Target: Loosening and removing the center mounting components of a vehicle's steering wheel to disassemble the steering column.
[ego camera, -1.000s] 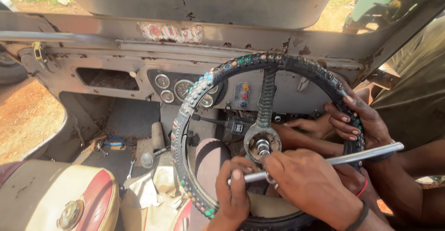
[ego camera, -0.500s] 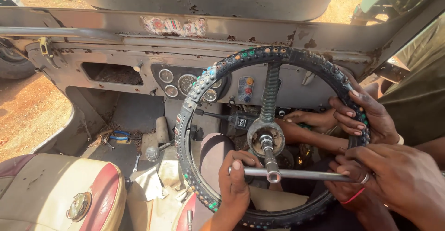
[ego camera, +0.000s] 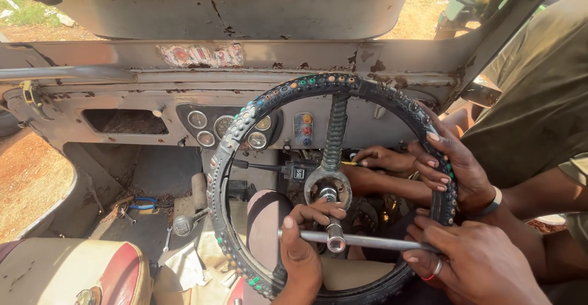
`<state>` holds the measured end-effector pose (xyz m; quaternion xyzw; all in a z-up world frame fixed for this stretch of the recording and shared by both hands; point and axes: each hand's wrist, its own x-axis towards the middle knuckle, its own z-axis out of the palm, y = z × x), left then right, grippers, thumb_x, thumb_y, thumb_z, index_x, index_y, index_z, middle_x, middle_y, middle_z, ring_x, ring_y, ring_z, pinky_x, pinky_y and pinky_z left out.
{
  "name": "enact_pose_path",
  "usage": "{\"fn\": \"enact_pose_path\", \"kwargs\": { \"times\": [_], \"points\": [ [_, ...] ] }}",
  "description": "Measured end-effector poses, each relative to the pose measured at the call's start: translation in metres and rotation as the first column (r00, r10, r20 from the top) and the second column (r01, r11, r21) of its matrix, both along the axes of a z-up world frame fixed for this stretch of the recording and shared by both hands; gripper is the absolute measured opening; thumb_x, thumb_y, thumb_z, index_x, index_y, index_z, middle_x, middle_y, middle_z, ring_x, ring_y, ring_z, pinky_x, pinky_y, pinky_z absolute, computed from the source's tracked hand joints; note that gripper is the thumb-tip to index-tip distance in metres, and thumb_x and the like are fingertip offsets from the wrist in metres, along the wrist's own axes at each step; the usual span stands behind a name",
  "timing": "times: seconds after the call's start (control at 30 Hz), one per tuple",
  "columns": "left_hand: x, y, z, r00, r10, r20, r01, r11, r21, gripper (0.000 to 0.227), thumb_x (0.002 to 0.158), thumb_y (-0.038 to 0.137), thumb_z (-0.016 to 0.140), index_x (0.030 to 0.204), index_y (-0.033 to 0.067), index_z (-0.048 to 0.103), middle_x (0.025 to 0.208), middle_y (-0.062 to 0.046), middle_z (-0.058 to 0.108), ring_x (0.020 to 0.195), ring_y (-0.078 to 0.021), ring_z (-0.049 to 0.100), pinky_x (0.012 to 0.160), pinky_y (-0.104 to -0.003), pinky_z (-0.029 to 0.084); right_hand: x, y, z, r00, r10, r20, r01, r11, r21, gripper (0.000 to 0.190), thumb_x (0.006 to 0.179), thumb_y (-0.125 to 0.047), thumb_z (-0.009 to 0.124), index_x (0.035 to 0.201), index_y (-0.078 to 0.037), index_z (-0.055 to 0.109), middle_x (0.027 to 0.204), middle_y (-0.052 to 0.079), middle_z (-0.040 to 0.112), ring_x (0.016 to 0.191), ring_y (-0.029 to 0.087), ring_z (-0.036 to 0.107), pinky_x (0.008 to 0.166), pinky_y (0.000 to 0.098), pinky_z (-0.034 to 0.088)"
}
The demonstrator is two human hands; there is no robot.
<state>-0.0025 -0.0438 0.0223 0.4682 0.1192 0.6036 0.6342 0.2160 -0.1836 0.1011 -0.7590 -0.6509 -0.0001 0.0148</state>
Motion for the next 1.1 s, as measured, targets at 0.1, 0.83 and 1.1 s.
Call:
{"fn": "enact_pose_path", "kwargs": {
  "times": [0.1,0.83,1.1],
  "points": [
    [-0.001,0.006,0.002,0.997,-0.032,-0.067,0.033,0.999,0.013,0.065,0.105,0.052,0.022,0.084,0.0018,0.056,0.087,-0.021,0.074,0.100,-0.0345,0.073,0.121,-0.051,0.036,-0.004,-0.002,-0.011,0.983,-0.181,-0.014,0.174,0.963,-0.204,0.063,0.088,-0.072,0.055,0.132,-0.029,0.069,0.095,-0.001,0.080,0.092,0.019,0.077,0.082,0.0364,0.061],
    [0.019,0.004,0.002,0.997,-0.053,-0.056,0.056,0.997,0.052,0.063,0.110,0.040,0.031,0.068,0.0017,0.058,0.068,-0.013,0.060,0.067,-0.0206,0.055,0.072,-0.035,0.045,-0.017,-0.006,-0.001,0.977,-0.080,-0.199,0.066,0.995,-0.077,0.057,0.092,-0.066,0.055,0.122,-0.021,0.073,0.109,0.006,0.079,0.092,0.025,0.078,0.075,0.0418,0.060],
    [0.004,0.020,0.020,0.933,-0.185,-0.307,0.184,0.982,-0.035,0.053,0.101,0.031,0.041,0.062,-0.0002,0.057,0.060,-0.011,0.057,0.051,-0.0167,0.045,0.053,-0.032,0.037,-0.022,-0.011,-0.038,0.887,-0.383,-0.258,0.299,0.902,-0.311,0.069,0.088,-0.069,0.047,0.139,-0.025,0.061,0.091,0.007,0.083,0.089,0.021,0.081,0.081,0.0395,0.062]
  ]
}}
